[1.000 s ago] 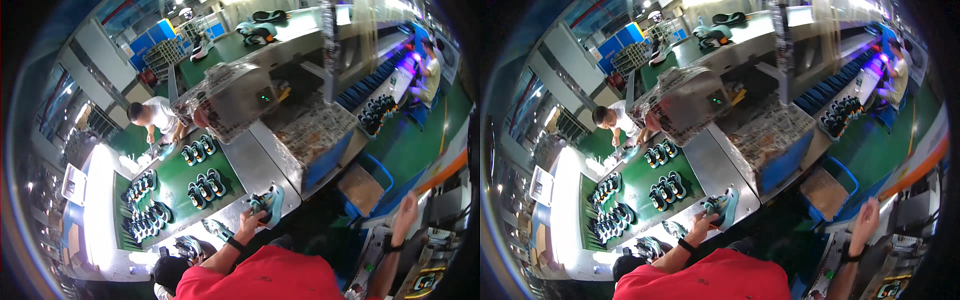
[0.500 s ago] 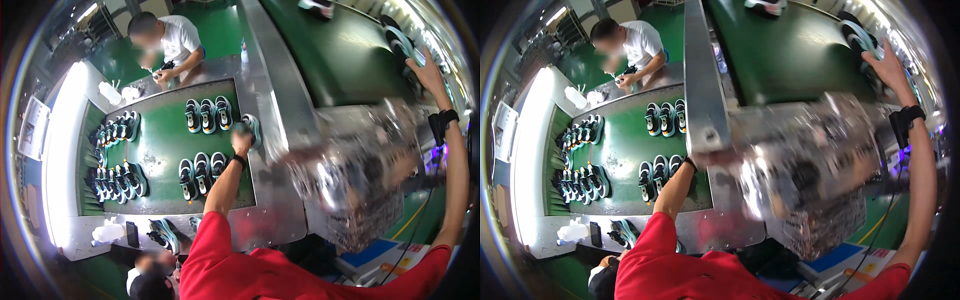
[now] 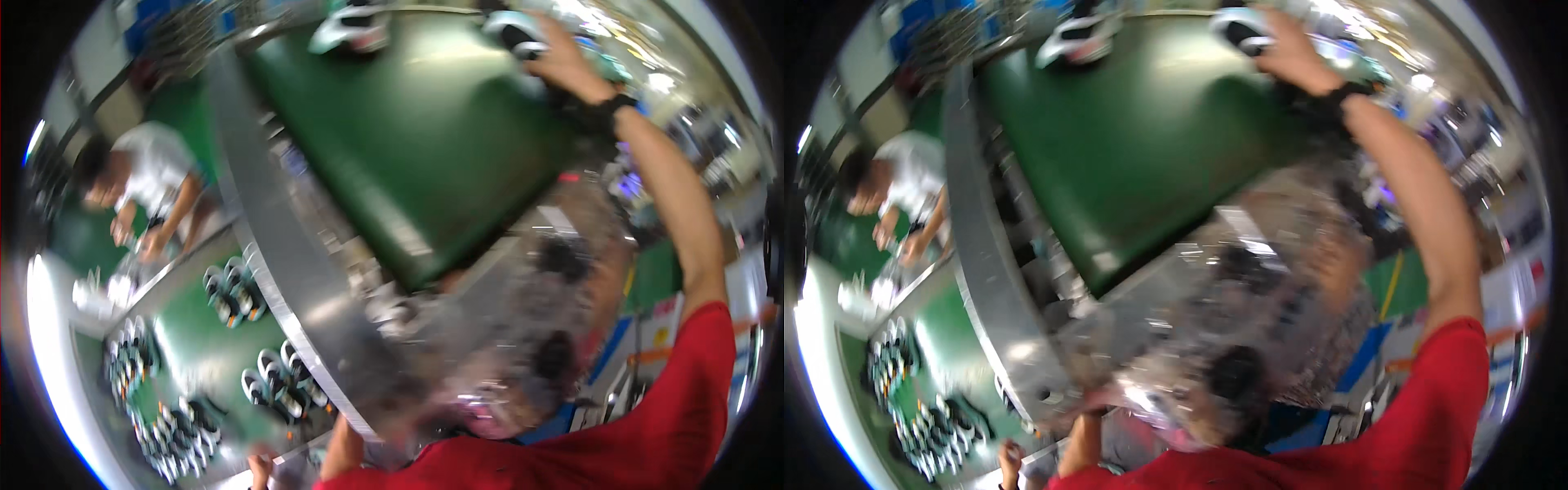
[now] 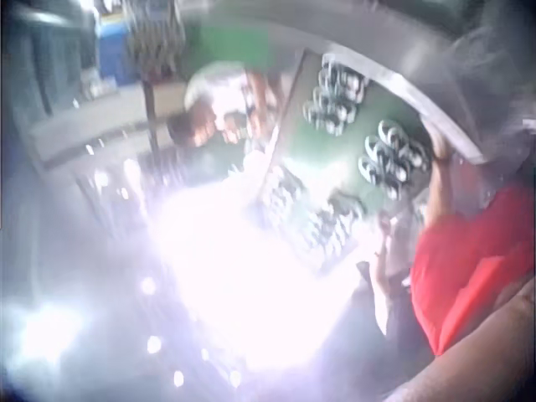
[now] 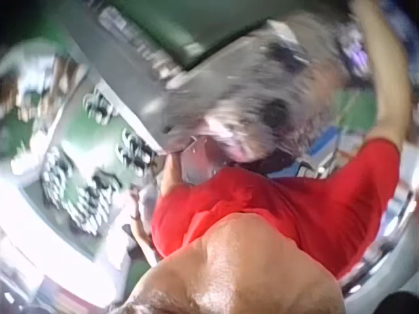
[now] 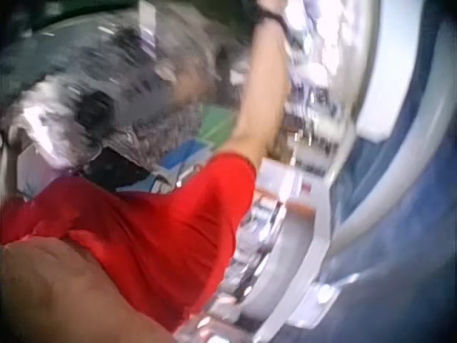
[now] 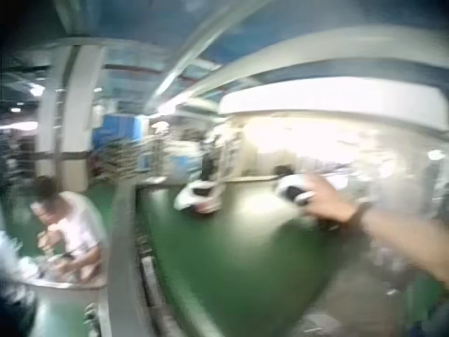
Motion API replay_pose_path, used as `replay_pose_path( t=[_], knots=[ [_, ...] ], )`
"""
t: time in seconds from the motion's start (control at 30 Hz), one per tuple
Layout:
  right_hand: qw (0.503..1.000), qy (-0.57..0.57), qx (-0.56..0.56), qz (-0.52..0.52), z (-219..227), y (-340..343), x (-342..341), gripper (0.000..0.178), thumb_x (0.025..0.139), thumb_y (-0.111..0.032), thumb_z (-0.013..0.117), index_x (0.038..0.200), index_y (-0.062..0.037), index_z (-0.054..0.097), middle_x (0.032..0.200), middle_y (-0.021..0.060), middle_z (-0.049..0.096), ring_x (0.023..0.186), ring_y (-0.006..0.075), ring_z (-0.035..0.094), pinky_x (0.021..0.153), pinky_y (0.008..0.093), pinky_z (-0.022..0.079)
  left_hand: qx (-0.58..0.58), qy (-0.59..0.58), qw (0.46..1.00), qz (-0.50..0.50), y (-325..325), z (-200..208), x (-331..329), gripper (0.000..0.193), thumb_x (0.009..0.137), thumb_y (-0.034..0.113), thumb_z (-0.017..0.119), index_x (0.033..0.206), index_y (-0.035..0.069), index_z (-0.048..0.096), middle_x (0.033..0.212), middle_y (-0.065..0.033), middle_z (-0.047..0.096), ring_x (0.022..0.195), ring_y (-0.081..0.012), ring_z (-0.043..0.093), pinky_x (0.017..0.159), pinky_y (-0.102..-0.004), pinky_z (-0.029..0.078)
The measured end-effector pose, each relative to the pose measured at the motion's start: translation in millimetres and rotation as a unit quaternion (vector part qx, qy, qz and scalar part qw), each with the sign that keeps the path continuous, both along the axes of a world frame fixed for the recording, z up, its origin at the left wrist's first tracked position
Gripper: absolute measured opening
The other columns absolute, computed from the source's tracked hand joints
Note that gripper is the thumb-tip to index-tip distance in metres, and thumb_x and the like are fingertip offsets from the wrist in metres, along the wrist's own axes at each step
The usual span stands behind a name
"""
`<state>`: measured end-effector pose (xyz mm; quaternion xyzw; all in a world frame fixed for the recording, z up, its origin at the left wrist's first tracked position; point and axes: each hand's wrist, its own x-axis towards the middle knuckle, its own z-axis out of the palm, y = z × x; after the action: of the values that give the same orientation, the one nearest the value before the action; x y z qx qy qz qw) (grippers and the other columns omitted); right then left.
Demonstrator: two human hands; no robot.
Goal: Operator uses a specialized press machine to attach or mold components of athletic shoes in a factory setting.
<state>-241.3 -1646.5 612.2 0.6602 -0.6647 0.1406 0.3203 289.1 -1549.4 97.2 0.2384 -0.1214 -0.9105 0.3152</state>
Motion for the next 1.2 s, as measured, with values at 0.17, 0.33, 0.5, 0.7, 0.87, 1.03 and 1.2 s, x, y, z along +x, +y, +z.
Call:
replay_pose_path(
  t=[0.17, 0.33, 0.5, 0.7, 0.87, 1.03, 1.2],
  knots=[
    [0.992, -0.033, -0.124, -0.006, 84, 98, 112, 0.087, 0.065, -0.021, 0.076, 0.138, 0.0024, 0.035, 0.125, 0.0249, 0.054, 0.114, 0.0382, 0.053, 0.102, 0.0405, 0.042, -0.266, -0.132, 0.893, -0.339, 109, 161, -55, 0.055, 0.099, 0.017, 0.052, 0.145, -0.003, 0.031, 0.143, -0.0207, 0.044, 0.130, -0.0280, 0.045, 0.106, -0.0406, 0.039],
    [0.901, -0.365, -0.211, 0.102, 107, 278, 189, 0.070, 0.061, -0.027, 0.083, 0.114, 0.0063, 0.054, 0.098, 0.0184, 0.066, 0.084, 0.0230, 0.066, 0.077, 0.0337, 0.053, -0.341, 0.171, 0.884, -0.272, 150, 297, -138, 0.082, 0.087, 0.022, 0.070, 0.148, -0.003, 0.022, 0.149, -0.0218, 0.034, 0.137, -0.0331, 0.035, 0.113, -0.0440, 0.027],
    [0.727, -0.634, -0.258, 0.046, 42, 434, 258, 0.050, 0.071, -0.020, 0.075, 0.111, 0.0024, 0.056, 0.096, 0.0112, 0.064, 0.087, 0.0175, 0.061, 0.079, 0.0300, 0.047, -0.190, 0.159, 0.926, -0.284, 203, 367, -219, 0.073, 0.085, 0.033, 0.072, 0.139, -0.001, 0.036, 0.131, -0.0138, 0.052, 0.118, -0.0245, 0.054, 0.102, -0.0403, 0.042],
    [0.783, -0.476, -0.322, -0.237, -44, 608, 312, 0.041, 0.092, -0.023, 0.053, 0.125, 0.0030, 0.055, 0.113, 0.0121, 0.063, 0.102, 0.0162, 0.058, 0.088, 0.0306, 0.046, -0.198, 0.302, 0.804, -0.473, 355, 374, -193, 0.068, 0.085, 0.029, 0.071, 0.136, -0.002, 0.038, 0.126, -0.0132, 0.055, 0.111, -0.0249, 0.058, 0.098, -0.0389, 0.046],
    [0.586, -0.582, -0.518, -0.223, -118, 738, 418, 0.061, 0.091, -0.034, 0.059, 0.139, -0.0013, 0.042, 0.124, 0.0101, 0.059, 0.109, 0.0163, 0.057, 0.093, 0.0300, 0.046, -0.227, 0.228, 0.742, -0.588, 467, 351, -177, 0.048, 0.091, 0.011, 0.060, 0.134, 0.000, 0.042, 0.120, -0.0099, 0.058, 0.106, -0.0197, 0.059, 0.094, -0.0333, 0.047],
    [0.503, -0.441, -0.642, -0.375, -165, 832, 487, 0.066, 0.067, -0.010, 0.079, 0.126, -0.0003, 0.052, 0.111, 0.0081, 0.062, 0.102, 0.0135, 0.056, 0.092, 0.0286, 0.045, -0.408, 0.209, 0.613, -0.644, 611, 344, -123, 0.060, 0.090, 0.006, 0.060, 0.143, -0.004, 0.033, 0.123, -0.0105, 0.057, 0.107, -0.0180, 0.057, 0.095, -0.0301, 0.045],
    [0.404, -0.349, -0.732, -0.422, -209, 939, 567, 0.058, 0.065, -0.007, 0.077, 0.120, -0.0009, 0.058, 0.108, 0.0051, 0.063, 0.099, 0.0121, 0.057, 0.091, 0.0270, 0.045, -0.398, 0.267, 0.430, -0.765, 727, 324, -100, 0.070, 0.095, 0.022, 0.060, 0.148, -0.003, 0.023, 0.143, -0.0188, 0.042, 0.126, -0.0224, 0.047, 0.104, -0.0333, 0.038]
  ],
)
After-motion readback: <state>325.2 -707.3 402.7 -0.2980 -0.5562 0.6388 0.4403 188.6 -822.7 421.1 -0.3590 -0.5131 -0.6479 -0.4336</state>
